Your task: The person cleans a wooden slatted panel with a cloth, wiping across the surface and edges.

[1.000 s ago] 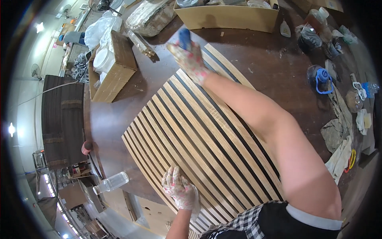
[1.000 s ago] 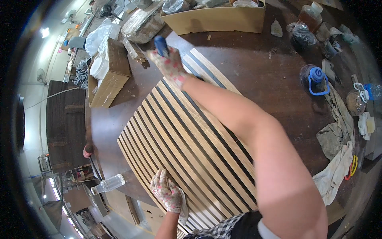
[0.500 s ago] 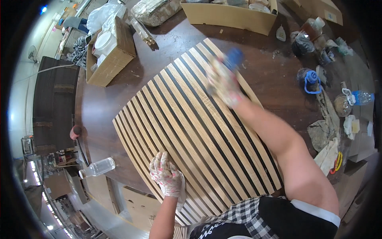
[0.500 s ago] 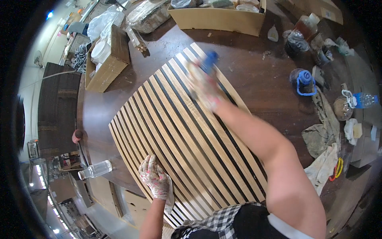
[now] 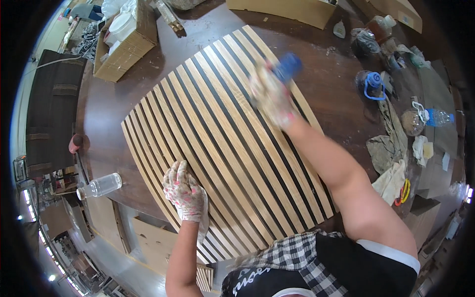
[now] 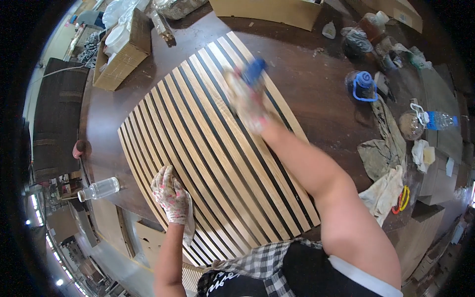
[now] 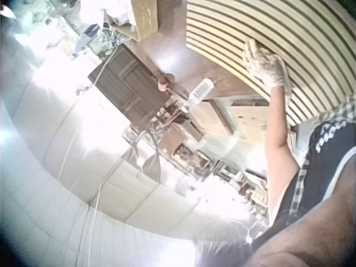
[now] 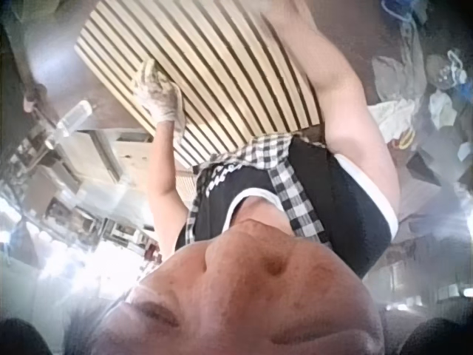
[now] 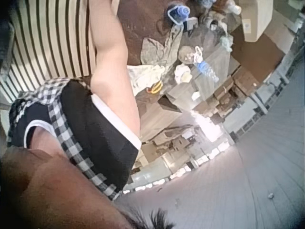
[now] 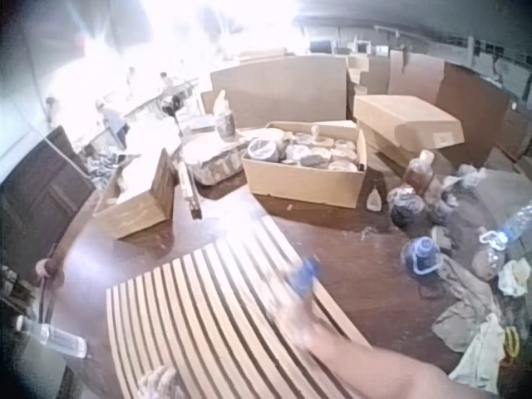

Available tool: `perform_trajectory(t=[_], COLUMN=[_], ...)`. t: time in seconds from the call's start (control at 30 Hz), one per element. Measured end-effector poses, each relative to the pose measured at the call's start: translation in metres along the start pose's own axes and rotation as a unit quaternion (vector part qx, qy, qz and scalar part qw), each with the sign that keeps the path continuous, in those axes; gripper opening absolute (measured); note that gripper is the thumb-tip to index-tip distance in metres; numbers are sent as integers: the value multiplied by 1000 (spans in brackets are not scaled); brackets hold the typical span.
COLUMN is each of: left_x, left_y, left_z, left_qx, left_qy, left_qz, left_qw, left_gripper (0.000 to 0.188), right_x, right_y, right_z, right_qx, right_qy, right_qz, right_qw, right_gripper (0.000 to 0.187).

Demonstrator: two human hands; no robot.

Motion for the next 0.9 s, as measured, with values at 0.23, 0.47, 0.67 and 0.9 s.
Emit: perform_trajectory(t=[0.23, 0.47, 0.67, 0.9], left_x=[0, -8, -3, -7], left_y=[6, 5, 8, 10], left_z=[-3, 0, 0, -1], left_qx=[6, -13, -15, 4], left_qy=[-13, -4, -14, -16], left_qz=[-13, 3, 9, 16], left_qw=[1000, 1000, 1000, 1000], left_gripper=[34, 30, 31, 30], right_x=[25, 15, 90, 39], right_y=[103, 61, 253, 176], right_z=[-30, -29, -31, -45], right_qx=[11, 67, -4, 146], right_qy=[-54, -44, -122, 129], right_qz=[-41, -56, -59, -100], right_qw=[998, 995, 991, 976], right_gripper=[11, 15, 13, 2])
Point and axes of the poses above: each hand's wrist, its own y-axis away from the middle knuckle, its own x-axis out of the back of the hand, z = x × y, the point moved 9 cm from there along -y, towards the middle knuckle, and after that the axes turned 5 degrees about -z, right-handed, at the moved point
